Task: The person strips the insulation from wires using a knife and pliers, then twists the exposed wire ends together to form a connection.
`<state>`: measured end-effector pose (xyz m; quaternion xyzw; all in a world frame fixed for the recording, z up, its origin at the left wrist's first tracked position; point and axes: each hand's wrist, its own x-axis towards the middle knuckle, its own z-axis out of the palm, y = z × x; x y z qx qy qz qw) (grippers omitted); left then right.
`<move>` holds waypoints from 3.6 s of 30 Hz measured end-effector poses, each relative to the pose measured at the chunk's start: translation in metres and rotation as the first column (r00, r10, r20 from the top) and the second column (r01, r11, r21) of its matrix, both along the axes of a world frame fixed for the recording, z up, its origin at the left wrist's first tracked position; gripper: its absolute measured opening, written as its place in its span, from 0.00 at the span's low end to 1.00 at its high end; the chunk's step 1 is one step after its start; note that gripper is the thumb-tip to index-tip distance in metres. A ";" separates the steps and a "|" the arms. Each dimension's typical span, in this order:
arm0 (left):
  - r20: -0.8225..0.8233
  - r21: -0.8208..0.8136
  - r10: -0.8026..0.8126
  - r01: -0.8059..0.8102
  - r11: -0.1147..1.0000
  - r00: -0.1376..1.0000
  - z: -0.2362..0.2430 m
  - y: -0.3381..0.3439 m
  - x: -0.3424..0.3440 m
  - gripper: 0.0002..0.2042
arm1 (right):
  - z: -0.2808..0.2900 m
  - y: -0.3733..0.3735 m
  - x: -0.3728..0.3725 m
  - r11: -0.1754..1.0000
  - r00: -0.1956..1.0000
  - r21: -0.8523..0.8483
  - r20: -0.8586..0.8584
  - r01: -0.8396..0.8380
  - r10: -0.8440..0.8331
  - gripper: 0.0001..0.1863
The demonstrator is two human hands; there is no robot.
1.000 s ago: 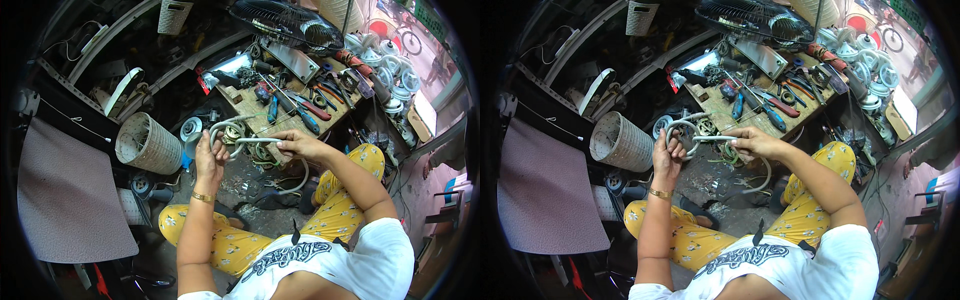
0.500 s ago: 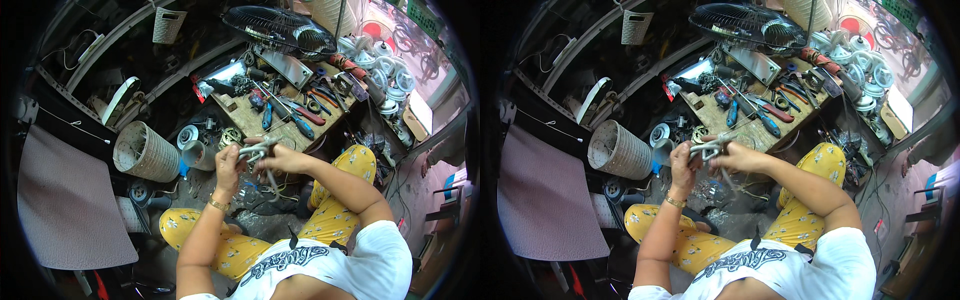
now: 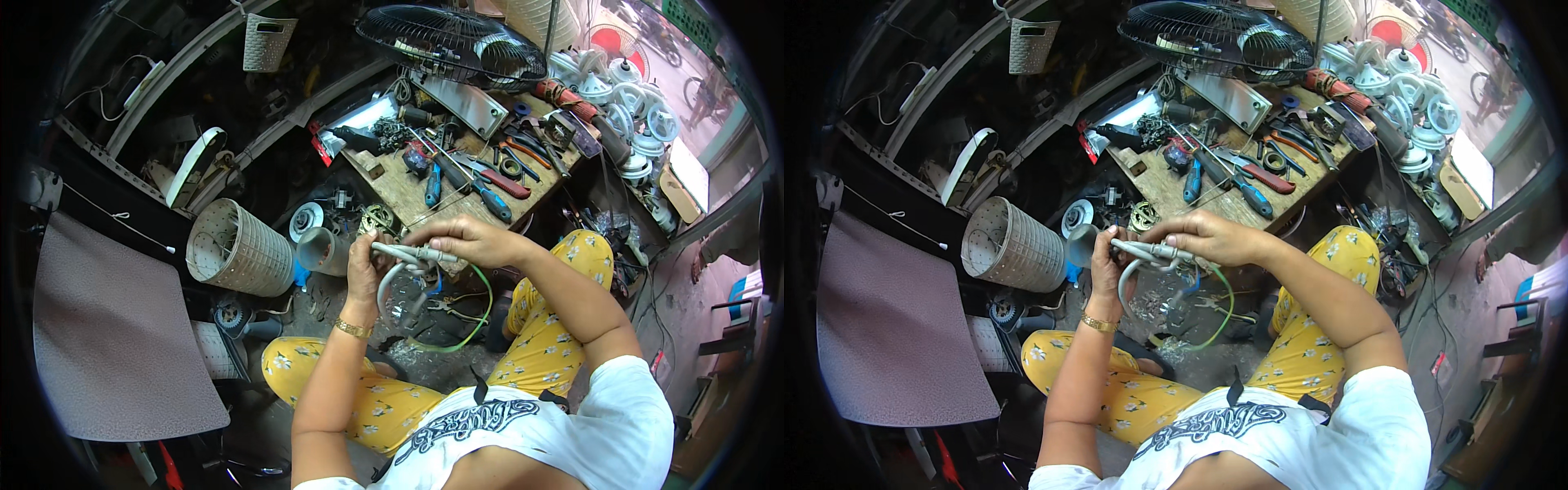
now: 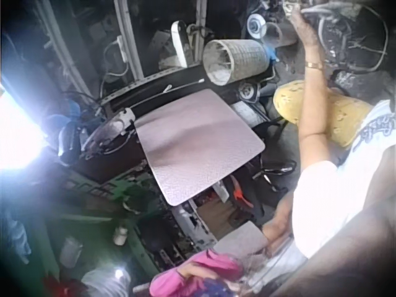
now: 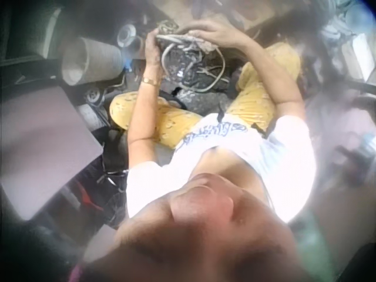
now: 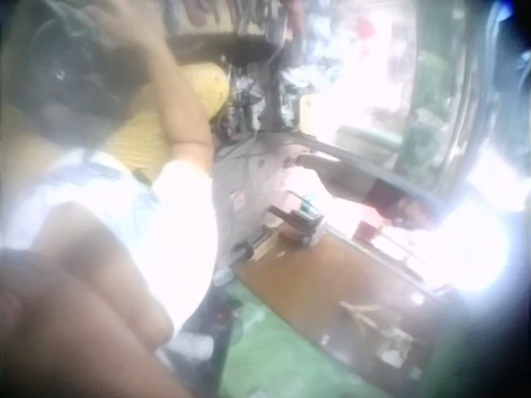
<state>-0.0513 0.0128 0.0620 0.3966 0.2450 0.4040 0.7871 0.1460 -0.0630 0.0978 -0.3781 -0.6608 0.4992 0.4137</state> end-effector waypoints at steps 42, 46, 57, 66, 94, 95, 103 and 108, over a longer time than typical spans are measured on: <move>-0.503 0.821 0.354 0.309 0.480 0.788 0.060 0.006 -0.053 0.09 | 0.019 -0.035 0.018 0.786 0.898 -0.434 -0.238 -0.439 0.370 0.19; -0.436 0.898 0.390 0.361 0.254 0.811 0.048 -0.014 -0.031 0.10 | 0.017 -0.014 -0.028 0.914 0.925 0.180 0.054 0.363 -0.377 0.11; -0.054 0.558 0.269 -0.194 0.807 0.962 0.050 -0.003 -0.041 0.07 | -0.025 -0.005 0.027 0.794 0.749 0.113 0.276 0.597 -0.602 0.11; 0.033 -0.071 0.039 -0.037 0.997 0.999 0.010 -0.017 -0.054 0.11 | -0.015 -0.022 0.002 0.939 0.442 -0.121 -0.896 -0.322 0.036 0.23; -0.103 -0.236 -0.331 0.300 0.924 0.938 -0.098 -0.081 -0.010 0.43 | -0.023 -0.111 0.023 0.802 0.883 -0.581 -0.438 -0.135 -0.169 0.20; 0.042 -0.209 -0.327 0.328 0.921 0.944 -0.070 -0.076 -0.003 0.47 | -0.030 -0.112 0.014 0.788 0.890 -0.588 -0.440 -0.183 -0.121 0.20; 0.394 -0.212 -0.110 0.206 0.955 0.913 0.012 0.013 -0.006 0.09 | -0.037 -0.117 -0.003 0.962 0.955 -0.267 0.296 0.063 0.020 0.11; 0.430 0.106 0.050 -0.106 0.989 0.901 0.097 0.042 -0.041 0.06 | 0.028 -0.136 0.102 0.915 0.795 -0.099 0.537 0.392 -0.283 0.14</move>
